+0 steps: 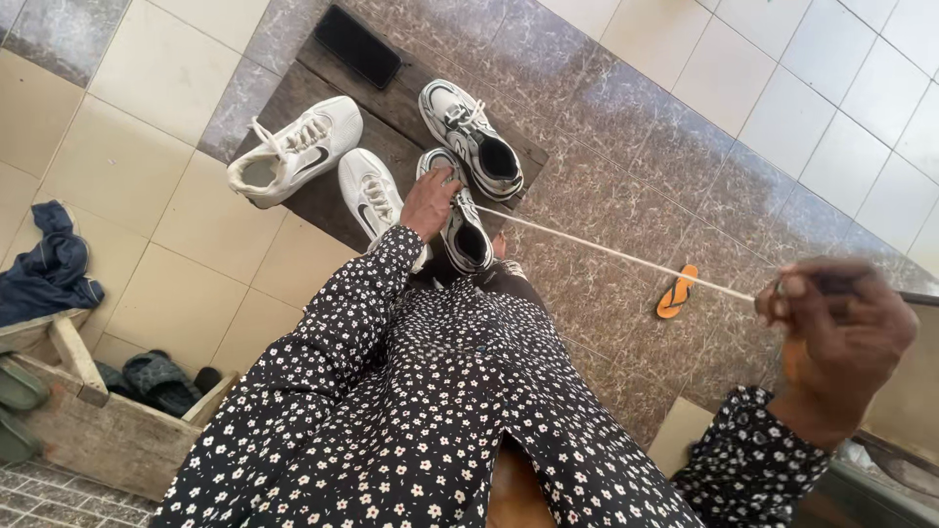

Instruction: The person unlaces a pair of white sneakers and a pair of grey sneakers, then relaces each shoe with its original laces. The person handles the laces by hand, threading them through the eyelets and tying knots.

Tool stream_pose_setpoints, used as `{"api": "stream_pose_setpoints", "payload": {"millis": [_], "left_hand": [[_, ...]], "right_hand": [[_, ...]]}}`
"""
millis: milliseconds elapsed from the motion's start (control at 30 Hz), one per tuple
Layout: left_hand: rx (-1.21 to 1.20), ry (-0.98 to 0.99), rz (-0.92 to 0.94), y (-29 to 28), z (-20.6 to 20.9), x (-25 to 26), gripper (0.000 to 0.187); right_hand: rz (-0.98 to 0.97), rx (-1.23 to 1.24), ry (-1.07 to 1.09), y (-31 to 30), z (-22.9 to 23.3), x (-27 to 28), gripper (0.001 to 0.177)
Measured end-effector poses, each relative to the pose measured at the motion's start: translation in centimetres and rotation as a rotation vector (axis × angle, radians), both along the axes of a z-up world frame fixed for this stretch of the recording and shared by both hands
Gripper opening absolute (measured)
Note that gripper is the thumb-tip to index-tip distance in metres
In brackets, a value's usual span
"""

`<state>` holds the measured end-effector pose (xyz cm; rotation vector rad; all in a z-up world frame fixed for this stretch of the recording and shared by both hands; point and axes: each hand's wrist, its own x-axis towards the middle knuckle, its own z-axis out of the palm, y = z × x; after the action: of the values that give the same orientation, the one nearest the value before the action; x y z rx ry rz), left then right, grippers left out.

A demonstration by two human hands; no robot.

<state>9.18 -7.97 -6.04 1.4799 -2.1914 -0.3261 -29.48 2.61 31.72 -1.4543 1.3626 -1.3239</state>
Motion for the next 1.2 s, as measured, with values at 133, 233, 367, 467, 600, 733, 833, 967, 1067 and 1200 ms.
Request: {"api": "stream_pose_setpoints", "payload": {"millis": [133, 233, 367, 467, 600, 733, 833, 967, 1067, 1200], "left_hand": [[0.137, -0.028, 0.112, 0.8, 0.7, -0.9, 0.035], [0.495, -0.026, 0.236, 2.5, 2.6, -1.4, 0.033], [0.475, 0.015, 0.357, 4.4, 3.9, -3.0, 0.062], [0.474, 0.182, 0.511, 5.2, 2.1, -4.5, 0.047], [0.34, 0.317, 0.695, 5.2, -1.2, -4.0, 0.024], [0.402, 0.617, 0.859, 5.5, -1.7, -3.4, 0.019], [0.454, 0.643, 0.903, 6.4, -1.0, -4.6, 0.017], [0.42, 0.676, 0.946, 6.0, -0.4, -4.6, 0.016], [0.372, 0.727, 0.95, 6.4, -1.2, -5.3, 0.016], [0.377, 0.598, 1.011, 6.8, -2.0, -5.2, 0.017]], "right_hand": [[-0.02, -0.022, -0.186, -1.9, -3.8, 5.0, 0.01], [0.161, -0.03, 0.179, -6.2, -9.4, 9.5, 0.003], [0.386, 0.297, 0.266, -10.5, -17.7, 15.9, 0.017], [0.464, 0.502, 0.422, -12.5, -25.6, 18.8, 0.015], [0.604, 0.206, 0.556, -13.6, -33.9, 19.6, 0.016], [0.728, 0.081, 0.513, -13.9, -36.8, 19.7, 0.014], [0.739, 0.063, 0.456, -13.1, -37.2, 19.3, 0.013], [0.678, -0.007, 0.441, -13.5, -37.6, 20.6, 0.013], [0.644, -0.056, 0.452, -12.8, -38.3, 20.4, 0.013], [0.643, 0.149, 0.383, -12.4, -38.7, 20.5, 0.01]]}}
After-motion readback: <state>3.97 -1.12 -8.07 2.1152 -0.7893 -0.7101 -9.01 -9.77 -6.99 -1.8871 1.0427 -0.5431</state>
